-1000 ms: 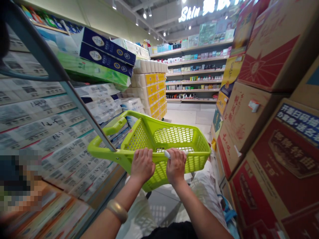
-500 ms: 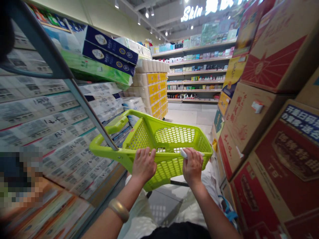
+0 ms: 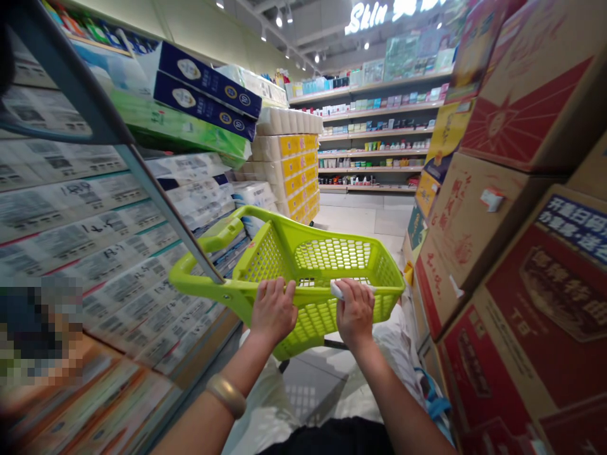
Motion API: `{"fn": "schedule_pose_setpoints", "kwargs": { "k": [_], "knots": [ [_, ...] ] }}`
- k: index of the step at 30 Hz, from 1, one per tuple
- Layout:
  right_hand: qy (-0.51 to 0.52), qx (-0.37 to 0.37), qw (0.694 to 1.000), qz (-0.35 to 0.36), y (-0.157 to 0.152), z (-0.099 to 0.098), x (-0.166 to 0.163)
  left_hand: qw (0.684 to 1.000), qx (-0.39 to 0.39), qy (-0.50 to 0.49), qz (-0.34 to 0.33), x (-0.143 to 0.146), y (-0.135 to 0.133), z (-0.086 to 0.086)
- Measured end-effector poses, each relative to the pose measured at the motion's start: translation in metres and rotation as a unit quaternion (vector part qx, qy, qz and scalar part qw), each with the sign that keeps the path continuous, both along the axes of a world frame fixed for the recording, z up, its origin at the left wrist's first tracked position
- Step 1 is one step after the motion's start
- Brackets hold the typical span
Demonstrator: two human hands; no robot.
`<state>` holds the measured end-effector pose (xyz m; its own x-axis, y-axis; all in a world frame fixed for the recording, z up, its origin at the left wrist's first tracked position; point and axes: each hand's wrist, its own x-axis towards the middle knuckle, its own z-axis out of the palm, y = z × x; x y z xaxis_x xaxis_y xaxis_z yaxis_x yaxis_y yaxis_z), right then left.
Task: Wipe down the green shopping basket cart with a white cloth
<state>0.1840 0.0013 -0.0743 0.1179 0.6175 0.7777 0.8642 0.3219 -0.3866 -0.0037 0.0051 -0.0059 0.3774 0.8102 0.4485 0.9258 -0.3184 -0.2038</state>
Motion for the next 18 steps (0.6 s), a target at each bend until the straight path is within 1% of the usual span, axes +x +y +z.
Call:
{"fn": "schedule_pose_setpoints", "kwargs": {
  "k": [2,4,6,9,11,13,15,18],
  "knots": [
    [0.018,0.002,0.999,-0.040,0.000,-0.001,0.004,1.000,0.003,0.000,0.003,0.001,0.000,0.000],
    [0.029,-0.001,0.998,-0.052,0.002,0.001,-0.006,1.000,0.002,-0.002,0.004,0.001,0.001,-0.001],
    [0.024,-0.005,0.999,-0.021,0.005,0.005,-0.026,1.000,0.000,-0.005,0.003,0.001,0.002,-0.001],
    [0.012,-0.011,0.999,0.051,0.009,0.014,-0.057,1.000,-0.006,-0.011,-0.002,0.000,0.002,-0.001],
    [0.013,-0.015,0.997,0.073,0.010,0.018,-0.067,1.000,-0.008,-0.012,-0.004,-0.001,0.002,-0.001],
    [0.001,-0.018,0.996,0.088,0.008,0.018,-0.062,1.000,-0.008,-0.009,-0.004,-0.001,0.002,-0.001],
    [-0.015,-0.018,0.996,0.086,0.006,0.014,-0.046,1.000,-0.006,-0.005,-0.004,-0.001,0.002,-0.001],
    [-0.013,-0.015,0.999,0.031,0.003,0.006,-0.016,1.000,-0.003,-0.003,-0.003,0.000,0.001,-0.001]
  ]
}}
